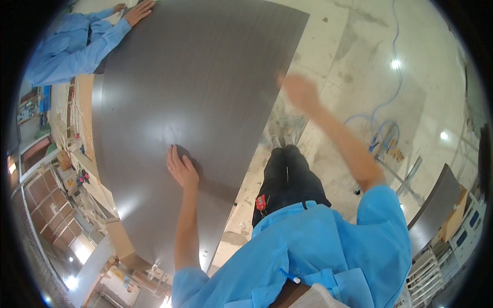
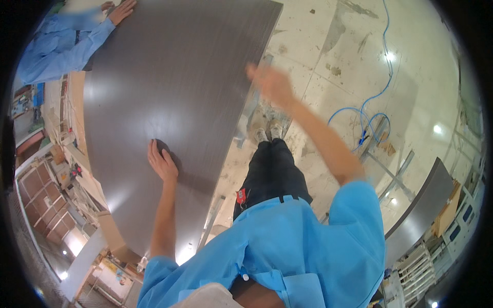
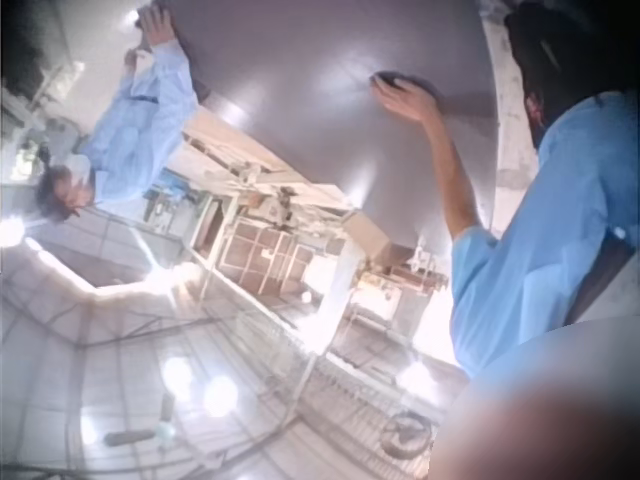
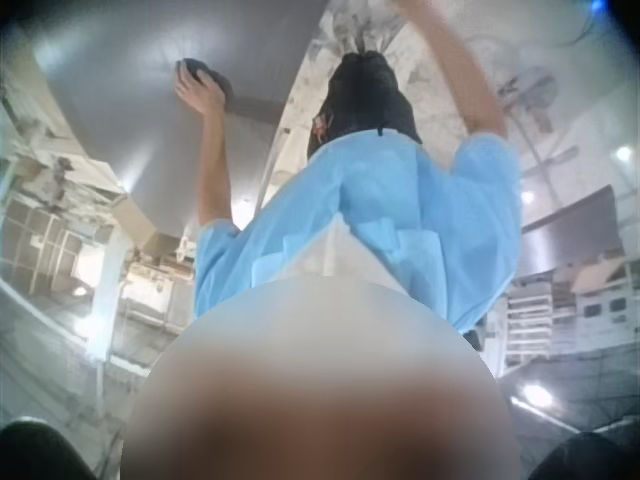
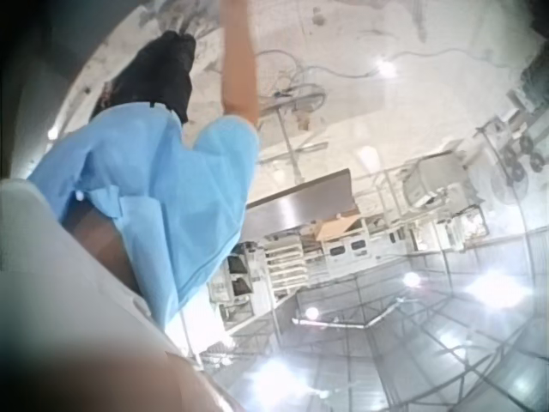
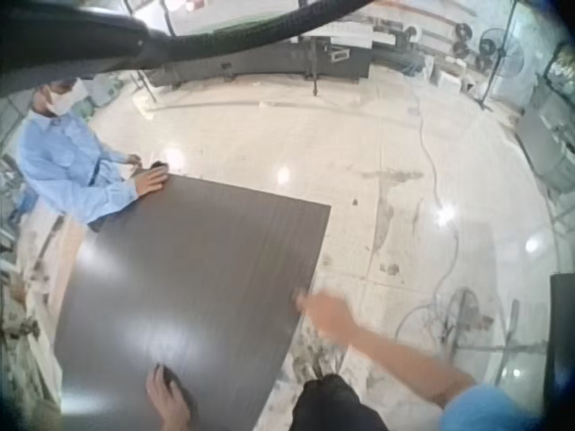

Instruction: The person scrapes the edges of a large gray sheet with a small metal tool, repeatedly running the tool along the perimeter to remove residue or burrs. The person holds the sheet steady with one hand while scraping with the other, occasionally repositioning the sheet to access different edges.

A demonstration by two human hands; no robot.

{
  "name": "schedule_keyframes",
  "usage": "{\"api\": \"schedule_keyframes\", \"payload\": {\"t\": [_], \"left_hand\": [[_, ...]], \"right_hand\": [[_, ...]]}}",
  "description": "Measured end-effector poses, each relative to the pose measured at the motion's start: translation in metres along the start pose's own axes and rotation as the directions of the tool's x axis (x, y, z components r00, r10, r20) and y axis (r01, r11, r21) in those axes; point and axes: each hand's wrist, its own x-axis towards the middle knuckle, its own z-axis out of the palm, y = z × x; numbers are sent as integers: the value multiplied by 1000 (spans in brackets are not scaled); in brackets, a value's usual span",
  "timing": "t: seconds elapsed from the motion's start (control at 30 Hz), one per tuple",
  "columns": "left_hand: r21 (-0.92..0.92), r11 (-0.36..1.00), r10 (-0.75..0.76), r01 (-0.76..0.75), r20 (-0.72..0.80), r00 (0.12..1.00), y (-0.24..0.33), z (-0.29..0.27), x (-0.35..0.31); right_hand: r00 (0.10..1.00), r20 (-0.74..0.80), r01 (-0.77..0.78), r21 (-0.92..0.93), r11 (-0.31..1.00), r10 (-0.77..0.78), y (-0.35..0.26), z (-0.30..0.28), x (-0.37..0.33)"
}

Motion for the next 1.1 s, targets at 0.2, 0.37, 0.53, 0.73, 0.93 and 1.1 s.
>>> {"api": "schedule_keyframes", "payload": {"t": [0.2,0.37,0.53,0.73,0.93,1.1], "left_hand": [[10,1000,-12,12,17,1000,-1,1,0],[-9,1000,-20,20,32,999,-4,0,-4],[-24,999,-39,40,46,998,-2,-2,-2],[-59,998,-20,20,5,1000,-2,-3,1],[-89,996,20,-25,-63,998,-5,2,-2],[-81,996,-29,27,-29,999,-5,3,-4]], "right_hand": [[974,226,13,71,997,-29,-23,-9,-15],[964,-241,-108,24,994,111,54,-18,51],[904,427,-79,75,994,40,-100,30,-83],[933,359,-69,139,988,15,-108,-3,-65],[980,33,-198,57,979,197,-64,3,-41],[905,423,-161,447,880,-49,-209,82,-188]]}}
